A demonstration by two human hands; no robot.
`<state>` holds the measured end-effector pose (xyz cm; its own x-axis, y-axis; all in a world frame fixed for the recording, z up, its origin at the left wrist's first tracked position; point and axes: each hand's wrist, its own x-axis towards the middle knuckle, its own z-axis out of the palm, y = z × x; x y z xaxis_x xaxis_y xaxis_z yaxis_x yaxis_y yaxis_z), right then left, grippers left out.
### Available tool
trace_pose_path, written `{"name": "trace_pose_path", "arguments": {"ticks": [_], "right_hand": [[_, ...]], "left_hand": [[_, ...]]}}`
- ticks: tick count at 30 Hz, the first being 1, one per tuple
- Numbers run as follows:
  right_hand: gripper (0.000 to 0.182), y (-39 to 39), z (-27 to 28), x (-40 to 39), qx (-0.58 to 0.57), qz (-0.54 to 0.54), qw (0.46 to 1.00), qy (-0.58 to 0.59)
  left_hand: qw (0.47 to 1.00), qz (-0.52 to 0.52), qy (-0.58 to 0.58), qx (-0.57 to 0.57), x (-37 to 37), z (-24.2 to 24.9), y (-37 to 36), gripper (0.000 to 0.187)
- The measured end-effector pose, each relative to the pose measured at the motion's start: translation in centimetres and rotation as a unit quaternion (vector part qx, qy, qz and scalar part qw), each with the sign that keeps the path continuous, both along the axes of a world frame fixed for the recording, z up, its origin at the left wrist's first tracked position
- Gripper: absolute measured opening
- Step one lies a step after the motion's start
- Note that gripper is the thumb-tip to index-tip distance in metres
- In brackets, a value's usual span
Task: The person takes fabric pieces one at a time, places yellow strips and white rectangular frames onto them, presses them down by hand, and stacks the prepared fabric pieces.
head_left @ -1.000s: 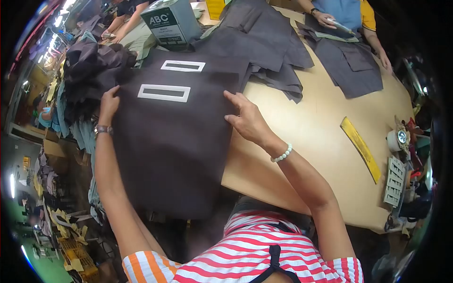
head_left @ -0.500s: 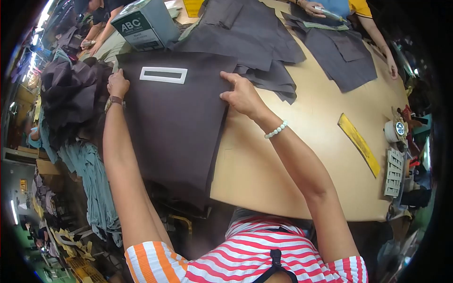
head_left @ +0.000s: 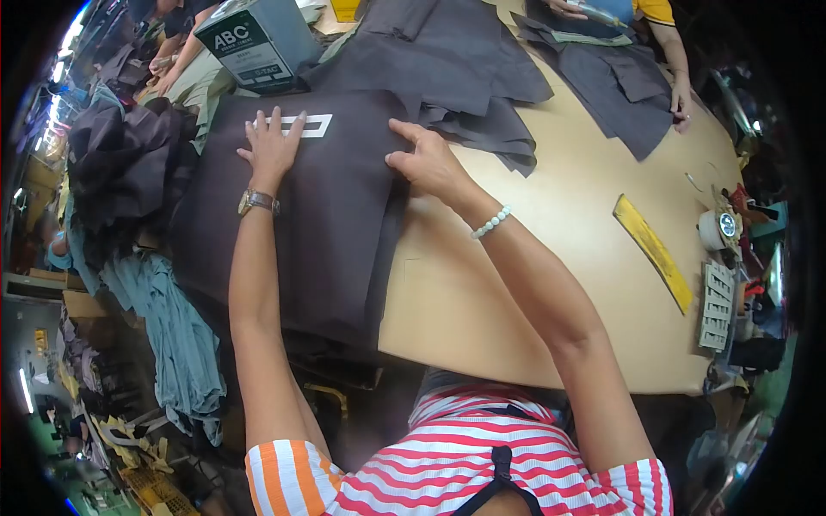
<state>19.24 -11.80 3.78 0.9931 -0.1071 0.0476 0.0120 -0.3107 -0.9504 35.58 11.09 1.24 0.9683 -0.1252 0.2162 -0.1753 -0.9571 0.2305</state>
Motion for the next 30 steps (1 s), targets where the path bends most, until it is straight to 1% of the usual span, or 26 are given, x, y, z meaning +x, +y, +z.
{"name": "trace_pose_path", "arguments": {"ticks": [2,4,6,7,8,11,12,15,17,21,22,24,25,27,28,29,30], "right_hand": [[0.064,0.0,-0.5,-0.2,0.029,0.009,1.0,0.004],[0.065,0.4,-1.1,-1.2,0.087,0.028,0.996,0.003],[0.065,1.2,-1.8,-2.2,-0.058,0.018,0.997,-0.049],[0.066,1.5,-1.9,-2.6,-0.13,0.012,0.989,-0.074],[0.062,1.6,-1.8,-2.9,-0.185,-0.011,0.98,-0.077],[0.057,1.2,-2.4,-3.1,-0.093,-0.042,0.989,-0.11],[0.053,0.8,-2.7,-3.5,-0.105,-0.055,0.98,-0.158],[0.049,-2.2,-3.2,-5.3,-0.103,-0.064,0.971,-0.204],[0.049,-4.3,-2.6,-7.2,-0.095,-0.074,0.972,-0.204],[0.049,-6.2,-0.8,-10.4,-0.057,-0.079,0.976,-0.194],[0.047,-6.0,-0.4,-10.7,-0.044,-0.07,0.978,-0.191],[0.048,-4.3,0.5,-10.7,-0.05,-0.045,0.972,-0.226],[0.048,-3.1,0.8,-10.5,-0.057,-0.033,0.968,-0.242],[0.048,-0.2,1.4,-9.5,-0.034,-0.019,0.964,-0.262],[0.05,1.1,1.3,-8.9,-0.02,-0.012,0.97,-0.243],[0.051,2.2,1.2,-8.3,-0.005,-0.004,0.974,-0.226],[0.053,2.8,1.1,-7.8,0.009,0.003,0.978,-0.208]], "left_hand": [[1.0,0.012,0.012,-0.013,0.2,-0.2,-0.1,0.081],[1.0,0.019,0.012,-0.019,-0.1,0.0,-0.2,0.084],[1.0,0.02,0.001,-0.017,-0.1,-0.1,-0.4,0.087],[1.0,0.021,0.003,-0.016,-0.3,0.0,-0.5,0.088],[1.0,0.022,0.005,-0.015,-0.6,0.2,-0.6,0.089],[1.0,0.024,0.008,-0.012,-0.7,0.3,-0.7,0.093],[1.0,0.025,0.008,-0.008,-0.7,0.2,-0.7,0.093],[1.0,0.016,-0.005,0.024,0.5,-0.9,0.0,0.093],[0.999,0.012,-0.012,0.035,0.8,-1.2,0.2,0.093],[1.0,0.023,-0.014,0.013,-0.1,-0.3,-0.2,0.093],[1.0,0.026,-0.013,0.005,-0.2,-0.2,-0.5,0.093],[0.999,0.011,-0.025,0.039,0.9,-1.4,0.2,0.092],[0.999,0.012,-0.023,0.031,0.8,-1.3,0.1,0.09],[1.0,0.014,-0.019,0.016,0.6,-1.1,-0.2,0.087],[0.999,0.024,0.0,-0.036,-1.8,1.2,-1.5,0.085],[0.995,0.035,0.019,-0.088,-3.3,2.5,-2.3,0.083],[0.995,0.04,-0.003,-0.086,-3.6,2.5,-2.5,0.079]]}}
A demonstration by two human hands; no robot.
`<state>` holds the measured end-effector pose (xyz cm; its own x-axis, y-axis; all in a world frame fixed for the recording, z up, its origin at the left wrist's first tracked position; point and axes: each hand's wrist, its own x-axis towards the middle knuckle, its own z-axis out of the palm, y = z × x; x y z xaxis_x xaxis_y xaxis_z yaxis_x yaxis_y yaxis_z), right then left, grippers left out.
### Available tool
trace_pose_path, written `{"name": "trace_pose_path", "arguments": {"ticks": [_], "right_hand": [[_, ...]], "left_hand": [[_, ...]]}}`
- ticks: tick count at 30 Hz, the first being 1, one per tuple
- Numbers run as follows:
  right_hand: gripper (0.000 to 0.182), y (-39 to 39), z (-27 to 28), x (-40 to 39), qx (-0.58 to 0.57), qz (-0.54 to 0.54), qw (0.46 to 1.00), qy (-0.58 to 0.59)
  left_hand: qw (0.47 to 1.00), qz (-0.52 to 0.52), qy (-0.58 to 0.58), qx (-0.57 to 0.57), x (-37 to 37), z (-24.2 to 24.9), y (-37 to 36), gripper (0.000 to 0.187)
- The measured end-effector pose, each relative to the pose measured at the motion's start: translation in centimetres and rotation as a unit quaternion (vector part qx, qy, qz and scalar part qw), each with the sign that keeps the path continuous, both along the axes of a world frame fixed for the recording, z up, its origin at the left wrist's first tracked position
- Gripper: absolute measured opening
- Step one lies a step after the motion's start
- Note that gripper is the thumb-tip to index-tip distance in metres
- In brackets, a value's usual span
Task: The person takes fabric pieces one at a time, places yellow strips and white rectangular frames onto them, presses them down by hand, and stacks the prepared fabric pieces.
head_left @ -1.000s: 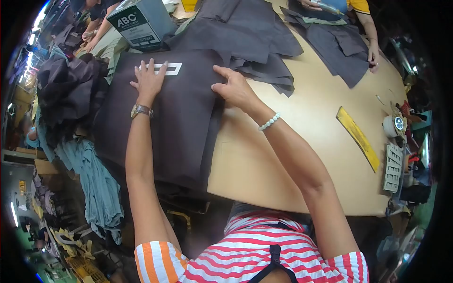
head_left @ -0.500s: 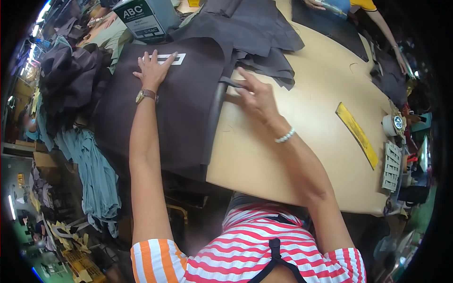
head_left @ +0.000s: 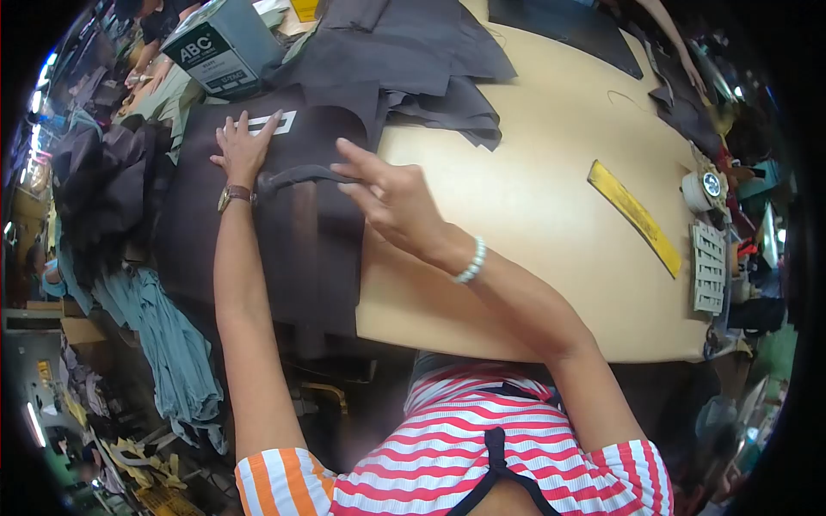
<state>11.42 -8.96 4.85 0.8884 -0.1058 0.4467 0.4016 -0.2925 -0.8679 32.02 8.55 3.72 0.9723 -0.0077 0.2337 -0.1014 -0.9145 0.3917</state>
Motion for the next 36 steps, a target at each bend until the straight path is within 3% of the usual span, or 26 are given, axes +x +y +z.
{"name": "trace_pose_path", "arguments": {"ticks": [3,4,7,8,10,12,13,14,17,18,19,20,21,23,25,28,34,36], "right_hand": [[0.063,-0.1,-3.1,1.7,-0.141,-0.079,0.985,-0.054],[0.072,-0.6,-3.7,0.9,-0.161,-0.074,0.984,-0.024],[0.078,-2.8,-5.9,-4.5,-0.275,-0.118,0.951,0.073],[0.077,-3.9,-5.8,-6.8,-0.302,-0.104,0.942,0.1],[0.077,-6.2,-4.8,-11.9,-0.353,-0.089,0.916,0.167],[0.073,-8.3,-4.6,-17.2,-0.36,-0.155,0.895,0.212],[0.072,-9.2,-4.5,-20.1,-0.362,-0.188,0.882,0.236],[0.069,-8.6,-4.4,-22.9,-0.373,-0.26,0.848,0.273],[0.058,-11.2,-5.9,-31.6,-0.386,-0.479,0.741,0.27],[0.054,-12.7,-7.5,-34.9,-0.382,-0.555,0.7,0.236],[0.048,-14.1,-8.6,-38.0,-0.339,-0.638,0.647,0.242],[0.045,-15.4,-9.4,-40.6,-0.306,-0.709,0.58,0.26],[0.043,-17.0,-9.9,-42.8,-0.261,-0.75,0.553,0.252],[0.041,-19.5,-13.6,-47.8,-0.193,-0.768,0.501,0.349],[0.033,-21.4,-16.9,-50.3,-0.166,-0.808,0.471,0.313],[0.023,-21.6,-18.7,-51.2,-0.235,-0.788,0.386,0.418],[0.02,-23.0,-19.1,-52.3,-0.209,-0.803,0.385,0.403],[0.02,-23.8,-18.9,-53.3,-0.125,-0.82,0.412,0.376]], "left_hand": [[0.993,-0.005,0.003,0.116,-0.2,0.0,0.2,0.059],[0.988,-0.008,0.002,0.154,0.1,0.1,0.5,0.054],[0.965,-0.033,-0.003,0.261,1.9,-0.1,0.7,0.043],[0.955,-0.033,-0.058,0.289,6.0,-3.1,3.7,0.044],[0.947,-0.094,-0.107,0.286,8.5,-4.0,4.6,0.049],[0.938,-0.145,-0.137,0.285,10.6,-4.6,6.0,0.066],[0.933,-0.147,-0.154,0.289,12.0,-6.2,7.1,0.058],[0.929,-0.15,-0.171,0.293,13.8,-8.2,8.5,0.052],[0.857,-0.164,-0.091,0.481,16.4,-9.0,10.0,0.055],[0.876,-0.147,-0.085,0.452,14.9,-8.5,9.1,0.056],[0.892,-0.124,-0.077,0.428,13.7,-8.0,8.7,0.058],[0.863,-0.123,-0.079,0.484,14.0,-8.0,9.1,0.059],[0.83,-0.117,-0.083,0.539,14.8,-8.0,9.5,0.062],[0.823,-0.133,-0.103,0.542,16.3,-8.4,11.2,0.063],[0.829,-0.131,-0.099,0.534,15.4,-7.9,10.0,0.065],[0.838,-0.123,-0.071,0.527,12.7,-6.2,8.4,0.066],[0.853,-0.139,-0.086,0.496,14.6,-7.3,9.8,0.061],[0.85,-0.148,-0.107,0.494,16.7,-8.5,11.1,0.059]]}}
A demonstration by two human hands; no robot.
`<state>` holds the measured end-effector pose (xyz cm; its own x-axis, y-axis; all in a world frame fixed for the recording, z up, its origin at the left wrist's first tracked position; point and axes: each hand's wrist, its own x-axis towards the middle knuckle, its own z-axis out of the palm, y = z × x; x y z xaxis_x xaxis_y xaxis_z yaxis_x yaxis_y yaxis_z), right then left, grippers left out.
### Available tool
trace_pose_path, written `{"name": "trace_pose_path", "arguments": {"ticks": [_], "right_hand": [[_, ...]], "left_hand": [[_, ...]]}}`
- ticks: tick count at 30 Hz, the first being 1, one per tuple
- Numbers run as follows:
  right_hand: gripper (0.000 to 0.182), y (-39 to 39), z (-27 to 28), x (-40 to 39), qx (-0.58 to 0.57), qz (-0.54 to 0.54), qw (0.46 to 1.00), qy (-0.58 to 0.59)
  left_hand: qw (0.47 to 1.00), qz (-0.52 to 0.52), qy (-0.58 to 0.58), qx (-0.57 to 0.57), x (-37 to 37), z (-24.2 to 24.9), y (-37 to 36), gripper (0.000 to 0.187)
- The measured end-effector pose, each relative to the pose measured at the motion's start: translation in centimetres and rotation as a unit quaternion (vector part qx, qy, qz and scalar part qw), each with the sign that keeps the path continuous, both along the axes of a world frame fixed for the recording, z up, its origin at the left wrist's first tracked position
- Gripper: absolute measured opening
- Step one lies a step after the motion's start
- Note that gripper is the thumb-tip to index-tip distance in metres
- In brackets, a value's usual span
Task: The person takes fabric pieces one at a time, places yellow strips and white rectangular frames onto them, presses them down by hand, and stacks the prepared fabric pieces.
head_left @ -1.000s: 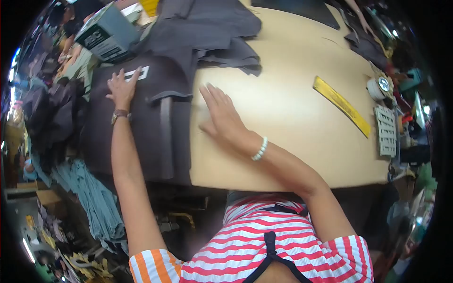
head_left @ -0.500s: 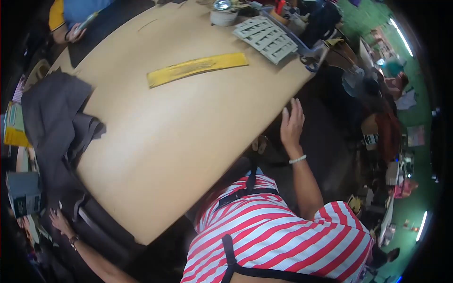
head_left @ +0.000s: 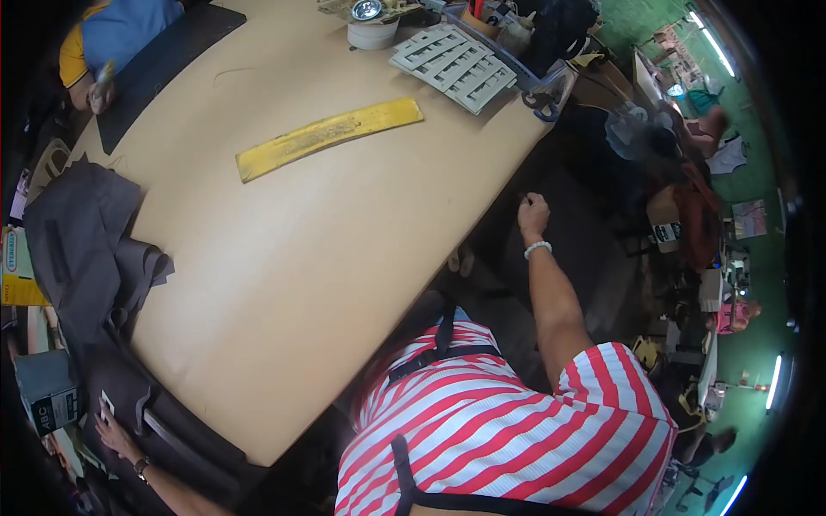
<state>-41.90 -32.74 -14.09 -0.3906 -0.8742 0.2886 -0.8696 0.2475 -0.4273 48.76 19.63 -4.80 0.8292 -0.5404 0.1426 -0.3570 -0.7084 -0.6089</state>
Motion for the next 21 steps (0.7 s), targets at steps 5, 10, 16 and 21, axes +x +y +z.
{"name": "trace_pose_path", "arguments": {"ticks": [5,10,16,21], "right_hand": [[0.022,-1.6,0.8,-3.5,-0.02,0.034,0.99,-0.132],[0.039,-2.6,4.4,-6.7,-0.059,-0.014,0.992,-0.108],[0.048,-3.7,6.3,-9.6,-0.078,-0.014,0.984,-0.158],[0.047,-4.0,6.5,-10.3,-0.024,-0.026,0.982,-0.184]], "left_hand": [[0.994,0.062,-0.059,0.062,-4.3,2.9,-2.6,0.052],[0.916,-0.099,-0.279,-0.271,-0.7,2.9,0.0,0.044],[0.824,-0.262,-0.128,-0.487,-18.7,11.0,-10.2,0.039],[0.741,-0.219,0.107,-0.626,-34.1,14.3,-16.4,0.035]]}}
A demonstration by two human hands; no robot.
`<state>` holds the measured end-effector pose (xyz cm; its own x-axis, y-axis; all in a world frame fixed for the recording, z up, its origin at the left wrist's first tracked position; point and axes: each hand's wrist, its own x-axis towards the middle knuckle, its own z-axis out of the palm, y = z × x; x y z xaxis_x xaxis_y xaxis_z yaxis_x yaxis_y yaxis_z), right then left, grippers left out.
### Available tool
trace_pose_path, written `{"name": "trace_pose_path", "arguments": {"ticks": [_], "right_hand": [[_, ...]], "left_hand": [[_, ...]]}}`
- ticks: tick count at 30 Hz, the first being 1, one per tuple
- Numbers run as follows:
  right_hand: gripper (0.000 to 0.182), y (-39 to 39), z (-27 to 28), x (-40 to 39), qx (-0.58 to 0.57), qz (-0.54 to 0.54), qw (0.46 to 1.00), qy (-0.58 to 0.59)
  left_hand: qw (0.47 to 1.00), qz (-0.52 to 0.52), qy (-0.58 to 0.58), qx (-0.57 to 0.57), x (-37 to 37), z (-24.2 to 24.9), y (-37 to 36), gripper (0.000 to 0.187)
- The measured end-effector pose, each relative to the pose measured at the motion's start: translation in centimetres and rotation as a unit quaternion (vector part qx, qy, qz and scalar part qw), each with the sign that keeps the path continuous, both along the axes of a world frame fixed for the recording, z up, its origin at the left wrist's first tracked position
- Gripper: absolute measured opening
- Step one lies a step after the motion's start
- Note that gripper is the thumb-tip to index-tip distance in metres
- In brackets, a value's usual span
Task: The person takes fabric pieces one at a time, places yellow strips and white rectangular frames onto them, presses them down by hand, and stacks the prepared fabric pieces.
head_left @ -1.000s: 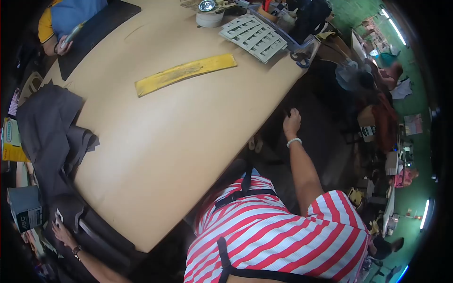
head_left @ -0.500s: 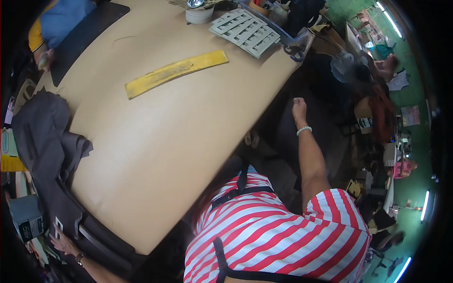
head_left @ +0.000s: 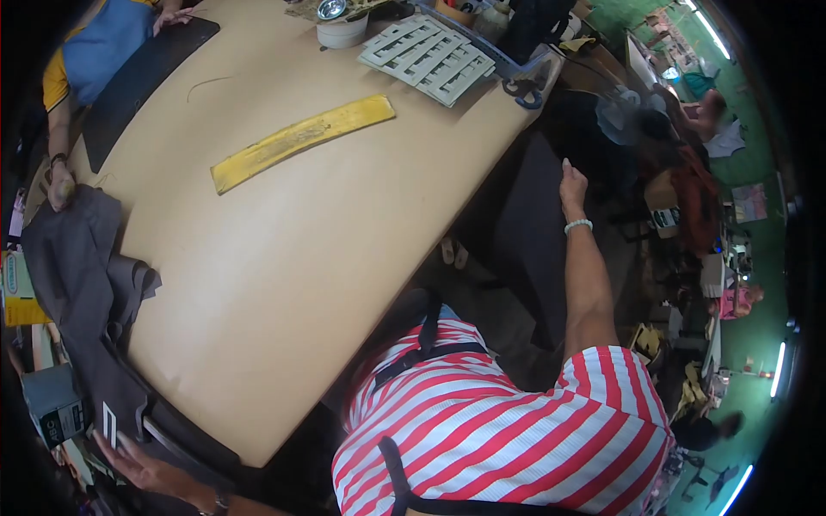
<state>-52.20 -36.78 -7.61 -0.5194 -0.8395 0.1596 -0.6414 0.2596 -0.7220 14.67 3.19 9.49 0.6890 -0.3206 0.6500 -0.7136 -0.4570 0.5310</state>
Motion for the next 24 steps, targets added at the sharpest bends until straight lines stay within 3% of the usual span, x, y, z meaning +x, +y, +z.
{"name": "trace_pose_path", "arguments": {"ticks": [2,4,5,6,7,8,9,10,12,14,16,18,19,20,22,24], "right_hand": [[0.048,0.2,1.5,1.5,-0.087,-0.059,0.988,-0.109],[0.055,0.4,5.6,4.2,-0.157,-0.066,0.949,-0.264],[0.061,1.3,10.0,7.7,-0.145,-0.097,0.916,-0.362],[0.063,1.4,12.0,9.8,-0.183,-0.062,0.888,-0.418],[0.066,1.2,13.3,11.5,-0.221,-0.026,0.853,-0.471],[0.072,0.7,14.2,13.0,-0.196,-0.005,0.894,-0.403],[0.077,0.6,15.3,15.8,-0.159,0.103,0.843,-0.504],[0.071,1.0,15.9,20.2,-0.151,0.155,0.847,-0.486],[0.061,1.8,17.3,29.1,-0.14,0.258,0.846,-0.445],[0.039,4.5,18.5,37.7,-0.157,0.356,0.789,-0.476],[0.038,4.8,16.9,43.0,-0.011,0.52,0.735,-0.435],[0.038,6.7,16.0,46.7,0.004,0.634,0.665,-0.394],[0.037,8.0,16.3,46.8,-0.075,0.659,0.685,-0.302],[0.038,7.8,14.1,47.3,-0.234,0.655,0.708,-0.119],[0.044,8.0,12.4,46.1,-0.229,0.631,0.741,0.017],[0.056,7.9,9.9,44.0,-0.147,0.618,0.762,0.125]], "left_hand": [[0.997,-0.074,0.015,0.021,-4.3,0.0,-1.8,0.034],[0.975,-0.143,0.163,-0.044,-9.1,-0.6,-4.9,0.034],[0.932,-0.182,0.293,-0.116,-11.2,-1.9,-6.2,0.034],[0.863,-0.218,0.416,-0.186,-13.2,-3.4,-7.6,0.034],[0.85,-0.297,0.416,-0.127,-14.9,-4.3,-9.3,0.042],[0.805,-0.337,0.482,-0.082,-16.9,-4.7,-11.4,0.05],[0.759,-0.387,0.521,-0.054,-19.0,-4.7,-13.6,0.053],[0.709,-0.432,0.557,-0.026,-20.9,-4.6,-15.3,0.057],[0.552,-0.485,0.671,-0.101,-23.1,-6.2,-17.2,0.064],[0.4,-0.469,0.764,-0.189,-23.7,-8.2,-18.5,0.064],[0.412,-0.387,0.794,-0.222,-22.4,-7.8,-17.7,0.059],[0.396,-0.293,0.818,-0.296,-20.8,-7.2,-17.1,0.046],[0.456,-0.256,0.791,-0.317,-19.8,-6.0,-16.5,0.036],[0.511,-0.237,0.76,-0.324,-18.7,-5.8,-15.8,0.036],[0.613,-0.185,0.693,-0.332,-16.6,-5.8,-13.8,0.036],[0.689,-0.142,0.626,-0.335,-15.1,-5.7,-11.6,0.037]]}}
